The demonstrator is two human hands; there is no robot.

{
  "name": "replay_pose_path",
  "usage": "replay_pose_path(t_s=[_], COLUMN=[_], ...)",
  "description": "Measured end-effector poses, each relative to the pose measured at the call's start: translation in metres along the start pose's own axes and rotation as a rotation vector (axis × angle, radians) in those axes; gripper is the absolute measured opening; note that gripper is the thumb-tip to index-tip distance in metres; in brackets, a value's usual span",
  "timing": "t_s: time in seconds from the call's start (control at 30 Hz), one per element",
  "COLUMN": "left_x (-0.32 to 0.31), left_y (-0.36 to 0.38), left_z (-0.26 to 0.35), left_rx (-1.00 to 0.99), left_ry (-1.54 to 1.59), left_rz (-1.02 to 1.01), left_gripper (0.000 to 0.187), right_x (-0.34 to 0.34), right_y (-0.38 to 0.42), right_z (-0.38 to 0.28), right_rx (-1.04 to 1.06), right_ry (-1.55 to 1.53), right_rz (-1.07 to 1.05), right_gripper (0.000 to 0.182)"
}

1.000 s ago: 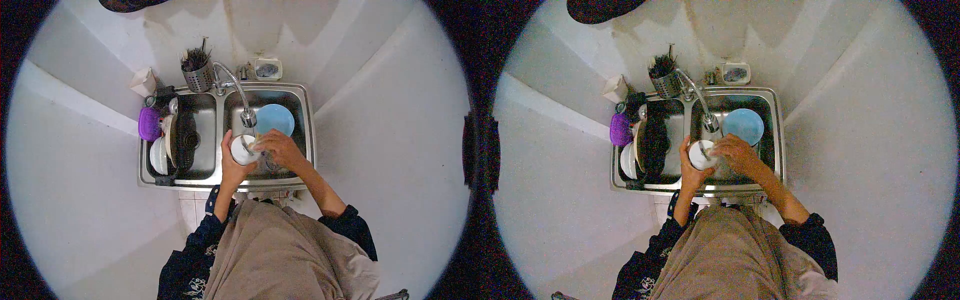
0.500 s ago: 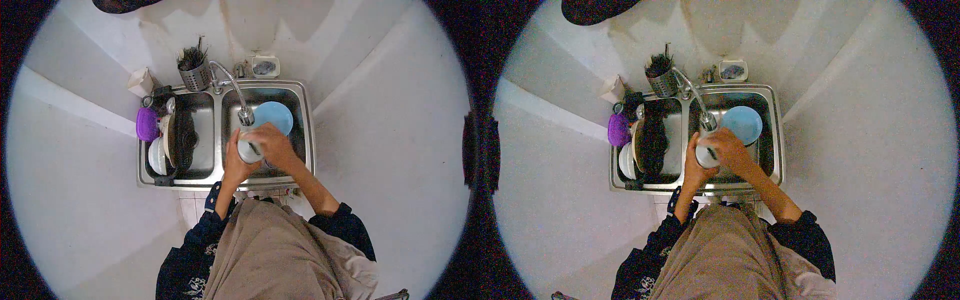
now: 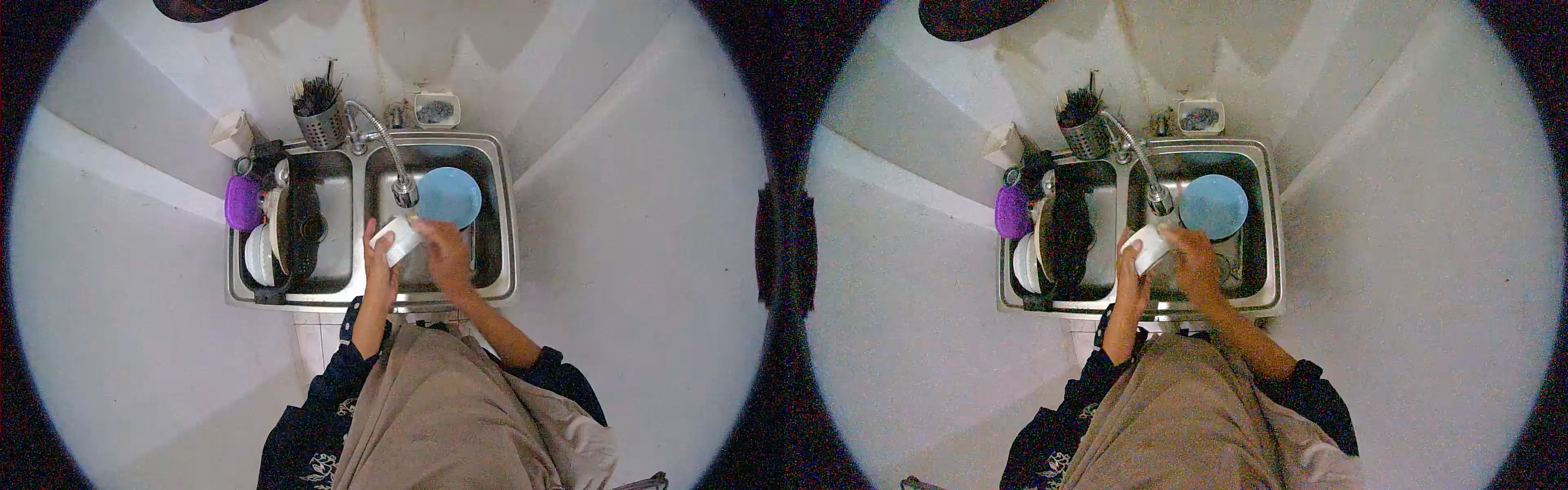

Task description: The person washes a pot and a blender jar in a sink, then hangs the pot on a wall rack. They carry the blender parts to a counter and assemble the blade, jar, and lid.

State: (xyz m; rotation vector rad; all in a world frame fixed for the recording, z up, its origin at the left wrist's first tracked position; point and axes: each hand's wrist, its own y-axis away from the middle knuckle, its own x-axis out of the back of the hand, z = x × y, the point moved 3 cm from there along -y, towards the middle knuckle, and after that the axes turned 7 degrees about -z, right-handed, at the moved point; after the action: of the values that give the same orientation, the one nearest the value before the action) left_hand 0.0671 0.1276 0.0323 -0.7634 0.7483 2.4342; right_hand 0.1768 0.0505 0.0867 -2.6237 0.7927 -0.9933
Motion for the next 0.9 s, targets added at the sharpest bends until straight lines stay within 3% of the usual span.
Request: replay_pose_path(t_s=[0.1, 0.2, 0.3, 0.37, 0.43, 0.5, 0.57, 0.6, 0.67, 0.7, 0.8, 0.83, 0.9], left_x=[0.020, 0.021, 0.011, 0.014, 0.006, 0.005, 0.000, -0.002, -0.002, 0.000, 0.005, 0.009, 0.012], left_y=[-0.011, -0.005, 0.001, -0.011, -0.002, 0.001, 0.002, 0.001, 0.012, 0.010, 0.005, 0.002, -0.002], left_z=[-0.022, -0.030, -0.029, -0.030, -0.024, -0.018, -0.010, -0.010, -0.003, -0.010, -0.025, -0.031, -0.035], left_rx=[0.096, 0.130, 0.030, 0.087, 0.027, 0.018, 0.026, -0.021, -0.458, -0.336, 0.014, 0.147, 0.144], left_ry=[0.171, 0.124, 0.122, 0.161, 0.098, 0.158, 0.178, 0.124, -0.545, -0.355, 0.214, 0.365, 0.383], left_rz=[-0.025, -0.037, 0.001, -0.091, -0.064, -0.087, -0.096, -0.098, -0.211, -0.213, -0.127, -0.109, -0.120], left_gripper=[0.066, 0.066, 0.066, 0.064, 0.064, 0.064, 0.065, 0.062, 0.060, 0.056, 0.049, 0.048, 0.042], right_x=[-0.005, -0.004, -0.006, -0.007, -0.002, 0.006, -0.002, -0.006, -0.008, -0.009, -0.011, -0.011, -0.011], right_y=[0.012, 0.000, 0.001, 0.006, 0.005, -0.002, 0.004, 0.010, 0.007, 0.006, 0.003, 0.004, 0.008], right_z=[-0.006, 0.009, -0.023, -0.017, -0.002, 0.018, 0.009, 0.004, -0.012, -0.017, 0.020, 0.011, -0.011], right_rx=[0.126, -0.085, 0.278, 0.314, 0.187, -0.110, 0.049, 0.123, 0.230, 0.284, -0.109, -0.022, 0.147], right_ry=[0.089, 0.011, 0.093, 0.121, 0.098, 0.013, 0.040, 0.052, 0.023, 0.007, -0.101, -0.077, -0.031], right_rz=[-0.042, -0.106, -0.044, -0.098, -0.135, -0.154, -0.099, -0.071, -0.148, -0.185, -0.077, -0.103, -0.151], right_gripper=[0.041, 0.040, 0.040, 0.037, 0.036, 0.037, 0.036, 0.036, 0.035, 0.035, 0.038, 0.039, 0.040])
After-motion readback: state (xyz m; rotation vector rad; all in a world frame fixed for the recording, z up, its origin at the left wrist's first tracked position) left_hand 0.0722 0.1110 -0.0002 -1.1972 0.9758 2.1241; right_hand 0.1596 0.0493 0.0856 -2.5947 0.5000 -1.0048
